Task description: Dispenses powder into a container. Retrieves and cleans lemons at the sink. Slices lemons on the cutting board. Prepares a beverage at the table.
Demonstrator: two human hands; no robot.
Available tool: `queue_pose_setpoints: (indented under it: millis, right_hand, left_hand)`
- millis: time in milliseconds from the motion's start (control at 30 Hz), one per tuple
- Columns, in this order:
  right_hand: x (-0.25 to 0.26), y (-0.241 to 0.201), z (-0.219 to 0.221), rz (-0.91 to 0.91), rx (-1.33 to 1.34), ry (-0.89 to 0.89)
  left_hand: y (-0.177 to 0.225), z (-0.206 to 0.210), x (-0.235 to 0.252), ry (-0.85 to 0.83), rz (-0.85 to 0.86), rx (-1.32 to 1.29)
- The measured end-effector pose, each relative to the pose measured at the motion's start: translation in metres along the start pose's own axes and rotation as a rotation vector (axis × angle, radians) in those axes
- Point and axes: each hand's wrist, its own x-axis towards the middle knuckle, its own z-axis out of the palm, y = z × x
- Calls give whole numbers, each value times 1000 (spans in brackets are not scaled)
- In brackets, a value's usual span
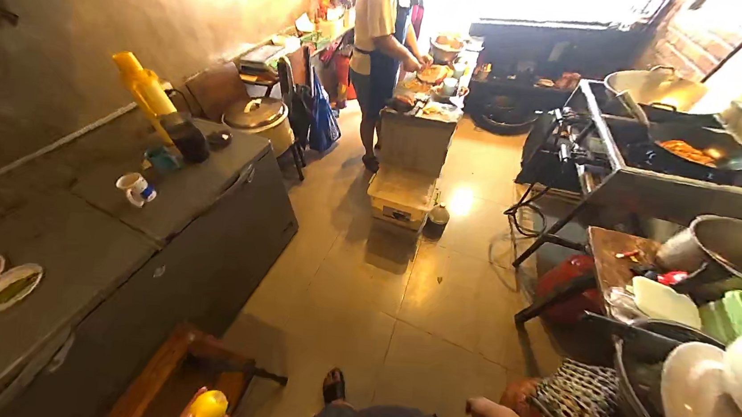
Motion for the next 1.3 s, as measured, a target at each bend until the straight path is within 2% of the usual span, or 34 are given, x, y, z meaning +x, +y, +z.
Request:
queue_pose_setpoints:
  millis: [167, 267, 400, 500, 600, 700, 767, 833, 933, 1033, 1100, 1167, 1233, 1300]
  right_hand:
    - [-13, -6, -91, 276, 172, 4]
    - [21, -10, -149, 254, 359, 169]
    - [18, -67, -244, 147, 718, 472]
    - [17, -118, -330, 53, 889, 587]
    - [46, -150, -421, -122, 1034, 603]
    - [83, -179, -524, -326, 1140, 549]
    - [100, -203, -588, -435, 1115, 502]
    - [108, -230, -665, -569, 1017, 494]
    - [87, -275, -769, -722, 930, 370]
    - [75, -323, -851, -865, 1008, 264]
    - [70, -355, -890, -937, 1034, 225]
    - [71, -385, -926, -977, 1007, 242]
    - [72, -411, -957, -959, 971, 278]
    - [79, -435, -984, -908, 965, 330]
  left_hand:
    - [60, 78, 155, -3, 30, 121]
    - [95, 138, 238, -103, 25, 159]
    - [121, 219, 333, -296, -51, 162]
    - [129, 280, 397, -362, -172, -2]
    - [128, 336, 461, -372, -226, -87]
    - [134, 393, 520, -264, -251, -48]
    - [148, 424, 546, -159, -318, -64]
    - [168, 456, 578, -145, -324, -40]
    - [186, 492, 622, -194, -263, 141]
    - [188, 526, 672, -236, -179, 386]
    - [187, 543, 707, -399, -40, 645]
    - [188, 566, 748, -572, 170, 888]
    - [191, 591, 787, -686, 318, 1046]
    - [203, 617, 824, -768, 397, 1208]
